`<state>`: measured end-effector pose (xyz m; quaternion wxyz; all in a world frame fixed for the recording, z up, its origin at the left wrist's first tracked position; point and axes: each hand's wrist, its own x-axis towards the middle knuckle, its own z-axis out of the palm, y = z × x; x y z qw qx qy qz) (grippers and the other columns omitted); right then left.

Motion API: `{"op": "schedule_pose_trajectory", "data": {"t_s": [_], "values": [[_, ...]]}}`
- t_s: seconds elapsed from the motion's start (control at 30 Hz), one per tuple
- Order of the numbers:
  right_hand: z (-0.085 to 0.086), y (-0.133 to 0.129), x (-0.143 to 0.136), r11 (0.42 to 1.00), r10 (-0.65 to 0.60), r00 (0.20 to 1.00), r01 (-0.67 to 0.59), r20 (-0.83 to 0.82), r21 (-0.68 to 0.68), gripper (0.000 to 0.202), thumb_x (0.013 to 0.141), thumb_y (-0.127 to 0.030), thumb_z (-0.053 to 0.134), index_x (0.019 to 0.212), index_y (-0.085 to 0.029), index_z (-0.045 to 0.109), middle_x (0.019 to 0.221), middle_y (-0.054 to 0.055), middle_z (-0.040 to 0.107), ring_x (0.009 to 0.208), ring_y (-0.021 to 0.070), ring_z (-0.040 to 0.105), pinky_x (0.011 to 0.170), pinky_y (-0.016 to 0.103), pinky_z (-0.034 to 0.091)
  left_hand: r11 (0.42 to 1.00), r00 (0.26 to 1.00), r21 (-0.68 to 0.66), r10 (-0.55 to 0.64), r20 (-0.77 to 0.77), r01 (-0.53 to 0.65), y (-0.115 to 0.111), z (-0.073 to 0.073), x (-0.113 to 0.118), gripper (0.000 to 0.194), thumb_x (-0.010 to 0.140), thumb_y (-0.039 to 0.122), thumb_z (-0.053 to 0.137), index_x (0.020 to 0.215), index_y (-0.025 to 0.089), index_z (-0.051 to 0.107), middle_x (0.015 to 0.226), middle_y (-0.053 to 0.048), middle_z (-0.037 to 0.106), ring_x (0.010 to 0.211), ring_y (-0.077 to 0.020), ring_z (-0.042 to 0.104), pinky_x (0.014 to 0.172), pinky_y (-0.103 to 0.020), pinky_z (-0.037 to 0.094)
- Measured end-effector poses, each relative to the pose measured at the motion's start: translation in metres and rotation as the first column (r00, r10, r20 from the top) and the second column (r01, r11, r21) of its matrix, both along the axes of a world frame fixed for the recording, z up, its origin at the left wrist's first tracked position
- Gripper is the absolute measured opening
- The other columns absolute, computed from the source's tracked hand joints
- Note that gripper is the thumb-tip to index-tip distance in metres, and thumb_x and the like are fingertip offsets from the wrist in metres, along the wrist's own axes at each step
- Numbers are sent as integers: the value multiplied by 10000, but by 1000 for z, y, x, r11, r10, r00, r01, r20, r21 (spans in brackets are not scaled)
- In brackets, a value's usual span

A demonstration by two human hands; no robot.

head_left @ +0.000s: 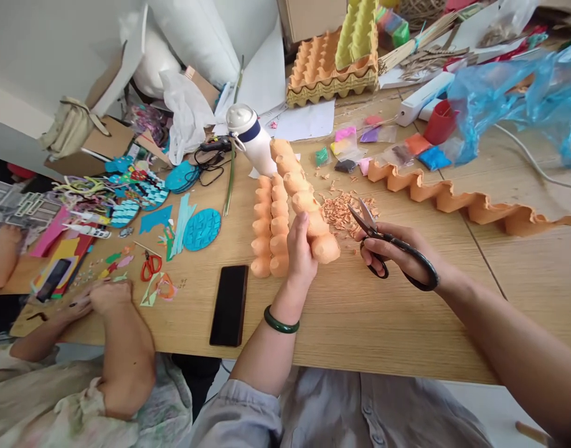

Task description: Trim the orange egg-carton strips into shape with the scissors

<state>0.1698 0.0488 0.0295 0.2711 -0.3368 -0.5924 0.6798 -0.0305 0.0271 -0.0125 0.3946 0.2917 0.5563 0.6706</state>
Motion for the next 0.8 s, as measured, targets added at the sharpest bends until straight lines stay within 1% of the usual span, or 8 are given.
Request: {"op": "schedule_pose_trajectory", "data": {"t_s": [0.27, 0.33, 0.4, 0.47, 0.53, 0.6, 0.63, 0.8], "values": [[5, -4, 1, 993, -33, 998, 27, 49, 115, 426, 963, -604, 657, 1012, -182, 621, 696, -9, 606, 539, 118, 529, 507, 279, 455, 996, 982, 89, -47, 184, 31, 0, 12, 2, 274, 1033, 429, 569, 1114, 228, 736, 1307, -72, 770, 1311, -225, 690, 1074, -323, 596], [3, -6, 1, 979, -91, 992, 73, 89, 190, 359, 984, -547, 634, 1013, -189, 629, 707, -4, 618, 545, 118, 532, 515, 274, 447, 995, 969, 93, -46, 243, 24, 0, 14, 1, 258, 1024, 414, 578, 1099, 225, 736, 1281, -73, 778, 1305, -222, 694, 1064, -314, 601], [-2, -8, 1, 935, -202, 970, 150, 138, 320, 280, 981, -470, 634, 1030, -194, 646, 728, 4, 647, 562, 124, 554, 526, 269, 442, 994, 954, 110, -41, 298, 8, 1, 15, 0, 227, 1011, 382, 588, 1091, 227, 734, 1265, -68, 781, 1299, -213, 695, 1057, -298, 600], [-9, -9, 1, 831, -321, 924, 169, 209, 531, 234, 954, -380, 651, 1088, -189, 673, 779, 21, 693, 628, 143, 616, 588, 276, 469, 990, 934, 138, -40, 355, -11, 1, 17, -1, 199, 1000, 329, 587, 1100, 232, 729, 1241, -57, 788, 1254, -198, 717, 1032, -280, 605], [-17, -10, 0, 644, -436, 860, 92, 266, 760, 230, 922, -327, 659, 1093, -178, 697, 764, 22, 698, 629, 153, 626, 604, 284, 463, 985, 912, 169, -40, 409, -32, 0, 21, -1, 201, 993, 284, 575, 1122, 236, 722, 1188, -46, 801, 1153, -177, 753, 1002, -264, 612], [-21, -10, -1, 469, -505, 824, 11, 257, 883, 217, 912, -292, 647, 1077, -165, 711, 748, 21, 702, 611, 151, 627, 591, 280, 454, 981, 896, 188, -42, 442, -47, -1, 24, 1, 215, 990, 259, 566, 1146, 239, 713, 1131, -33, 810, 1057, -156, 774, 993, -251, 611], [-22, -9, -2, 406, -520, 820, -11, 241, 914, 211, 913, -277, 642, 1072, -158, 714, 750, 22, 708, 606, 147, 631, 583, 274, 452, 980, 892, 194, -44, 450, -50, -1, 26, 1, 224, 989, 252, 559, 1156, 241, 708, 1119, -29, 811, 1041, -152, 776, 996, -249, 608], [-19, -9, -6, 216, -539, 826, -53, 164, 975, 181, 923, -233, 669, 1062, -132, 726, 796, 37, 743, 612, 135, 643, 562, 259, 448, 982, 893, 188, -66, 445, -21, -5, 29, 8, 230, 978, 274, 546, 1146, 244, 701, 1141, -38, 806, 1165, -184, 752, 1040, -272, 598]]}}
